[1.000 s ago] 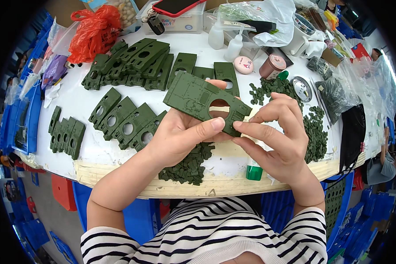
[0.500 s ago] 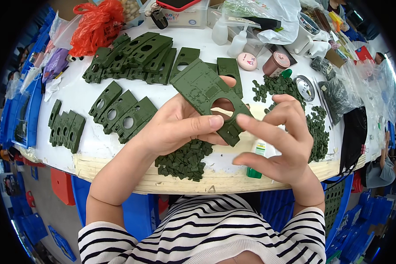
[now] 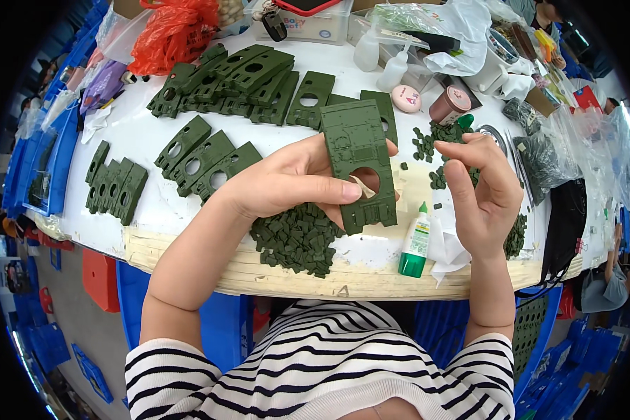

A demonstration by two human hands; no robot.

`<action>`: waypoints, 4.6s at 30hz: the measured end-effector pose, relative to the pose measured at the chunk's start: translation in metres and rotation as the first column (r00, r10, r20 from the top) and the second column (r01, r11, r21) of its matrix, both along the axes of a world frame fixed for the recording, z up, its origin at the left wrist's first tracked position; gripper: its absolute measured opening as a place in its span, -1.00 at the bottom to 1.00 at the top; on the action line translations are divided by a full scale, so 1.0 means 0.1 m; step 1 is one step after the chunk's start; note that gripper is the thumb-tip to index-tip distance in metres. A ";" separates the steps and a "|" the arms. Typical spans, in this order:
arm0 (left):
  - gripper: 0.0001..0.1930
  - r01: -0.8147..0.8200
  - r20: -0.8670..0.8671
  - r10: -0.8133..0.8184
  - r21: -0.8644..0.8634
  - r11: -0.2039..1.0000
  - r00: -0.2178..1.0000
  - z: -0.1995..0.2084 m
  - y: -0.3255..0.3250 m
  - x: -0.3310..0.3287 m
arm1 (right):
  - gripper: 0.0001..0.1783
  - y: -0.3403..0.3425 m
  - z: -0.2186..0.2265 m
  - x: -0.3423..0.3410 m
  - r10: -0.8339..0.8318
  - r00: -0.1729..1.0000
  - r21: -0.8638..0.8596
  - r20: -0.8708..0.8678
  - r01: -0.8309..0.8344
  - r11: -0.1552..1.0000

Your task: Assembling green plastic toy tanks by applying small components and glue at a workbench.

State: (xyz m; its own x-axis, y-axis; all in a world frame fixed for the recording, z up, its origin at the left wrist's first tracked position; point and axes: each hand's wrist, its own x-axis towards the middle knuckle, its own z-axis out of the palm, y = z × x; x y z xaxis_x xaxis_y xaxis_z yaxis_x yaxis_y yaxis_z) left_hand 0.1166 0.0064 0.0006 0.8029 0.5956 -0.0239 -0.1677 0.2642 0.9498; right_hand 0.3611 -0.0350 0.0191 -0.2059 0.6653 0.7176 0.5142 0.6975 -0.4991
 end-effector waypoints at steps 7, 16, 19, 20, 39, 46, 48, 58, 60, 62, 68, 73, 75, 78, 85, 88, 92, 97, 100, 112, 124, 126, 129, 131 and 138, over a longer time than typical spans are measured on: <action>-0.29 0.012 -0.056 -0.012 0.008 1.000 0.998 0.04 -0.01 0.01 | -0.76 -0.05 0.01 -0.02 0.015 0.999 -0.169 -0.049 -0.023 0.985; -0.39 -0.025 -0.079 0.023 -0.022 0.999 0.997 0.03 -0.08 0.06 | -0.21 -0.16 -0.08 -0.28 0.231 0.972 -0.297 -0.049 -0.235 0.926; -0.34 -0.039 -0.112 0.035 -0.033 0.999 0.993 0.02 -0.10 0.07 | -0.19 -0.17 -0.08 -0.30 0.214 0.977 -0.294 -0.013 -0.208 0.933; -0.35 -0.040 -0.105 0.036 -0.038 0.998 0.994 0.01 -0.11 0.07 | -0.19 -0.17 -0.08 -0.30 0.211 0.978 -0.296 -0.002 -0.202 0.934; -0.49 -0.042 -0.060 0.038 -0.083 0.996 0.998 0.04 -0.14 0.08 | -0.17 -0.21 -0.03 -0.29 0.235 0.972 -0.376 -0.011 -0.222 0.900; -0.45 -0.029 -0.075 0.027 -0.024 0.999 0.997 0.04 -0.11 0.09 | -0.27 -0.19 0.02 -0.18 0.151 0.932 -0.382 -0.330 -0.278 0.881; -0.35 -0.026 -0.083 0.026 0.012 1.000 0.996 0.02 -0.12 0.10 | -0.34 -0.13 -0.01 -0.13 0.143 0.921 -0.373 -0.363 -0.284 0.883; -0.50 -0.204 -0.182 0.229 0.147 0.968 0.956 0.16 -0.20 -0.34 | -0.50 -0.03 -0.12 -0.02 0.013 0.944 -0.334 -0.330 -0.129 0.934; -0.49 -0.307 -0.207 0.343 0.185 0.933 0.916 0.14 -0.30 -0.75 | -0.51 -0.05 -0.08 -0.01 0.018 0.943 -0.339 -0.332 -0.137 0.931; -0.48 -0.431 -0.233 0.488 0.254 0.866 0.841 0.16 -0.46 -1.20 | -0.53 -0.06 -0.08 -0.03 0.030 0.950 -0.342 -0.312 -0.142 0.929; -0.49 -0.653 -0.650 0.612 0.228 0.722 0.450 0.06 -0.86 -2.21 | -0.57 -0.15 -0.02 -0.06 0.039 0.970 -0.372 -0.241 -0.130 0.919; -0.38 -0.622 -0.749 0.563 0.265 0.737 0.348 0.06 -0.85 -2.40 | -0.58 -0.14 -0.01 -0.09 0.036 0.969 -0.402 -0.243 -0.134 0.906; -0.28 -0.584 -0.806 0.496 0.243 0.775 0.323 0.11 -0.77 -2.42 | -0.58 -0.13 -0.02 -0.09 0.043 0.972 -0.400 -0.232 -0.136 0.906; -0.25 -0.539 -0.842 0.440 0.225 0.812 0.311 0.16 -0.69 -2.45 | -0.59 -0.13 -0.03 -0.10 0.040 0.974 -0.401 -0.221 -0.128 0.907; -0.21 -0.461 -0.852 0.516 0.425 0.779 0.086 0.14 -0.71 -2.41 | -0.61 -0.13 -0.05 -0.09 0.045 0.974 -0.407 -0.223 -0.135 0.903; -0.17 -0.338 -0.810 0.583 0.533 0.776 0.064 0.13 -0.78 -2.29 | -0.62 -0.12 -0.05 -0.08 0.051 0.977 -0.391 -0.207 -0.130 0.911; -0.21 -0.167 -0.704 0.709 0.702 0.692 -0.020 0.00 -0.82 -2.23 | -0.62 -0.11 -0.06 -0.07 0.056 0.981 -0.374 -0.186 -0.124 0.919; -0.30 -0.080 -0.649 0.743 0.759 0.646 -0.165 -0.05 -0.88 -2.20 | -0.62 -0.11 -0.05 -0.08 0.052 0.986 -0.377 -0.156 -0.108 0.920; -0.37 -0.088 -0.587 0.797 0.809 0.581 -0.140 -0.07 -0.91 -2.16 | -0.62 -0.11 -0.05 -0.10 0.057 0.987 -0.374 -0.151 -0.110 0.921; -0.46 -0.008 -0.471 0.872 0.880 0.474 -0.135 -0.14 -0.95 -2.24 | -0.61 -0.11 -0.07 -0.10 0.056 0.988 -0.389 -0.142 -0.107 0.915; -0.55 0.012 -0.407 0.896 0.909 0.416 -0.179 -0.07 -0.91 -2.13 | -0.63 -0.10 -0.04 -0.07 0.049 0.990 -0.370 -0.131 -0.095 0.924; -0.58 0.059 -0.274 0.948 0.956 0.287 -0.164 -0.03 -0.90 -1.91 | -0.64 -0.08 -0.03 -0.03 0.030 0.990 -0.353 -0.141 -0.078 0.932; -0.58 -0.038 -0.294 0.946 0.953 0.301 0.137 0.10 -0.85 -1.42 | -0.68 0.00 0.00 0.11 -0.010 0.980 -0.319 -0.200 -0.055 0.946; -0.58 0.030 -0.325 0.878 0.941 0.337 0.350 0.07 -0.85 -1.13 | -0.76 0.06 0.00 0.20 -0.064 0.966 -0.327 -0.250 -0.022 0.945; -0.62 0.109 -0.372 0.848 0.927 0.359 0.377 -0.06 -0.80 -0.83 | -0.84 0.27 0.02 0.62 -0.219 0.974 -0.265 0.050 0.224 0.938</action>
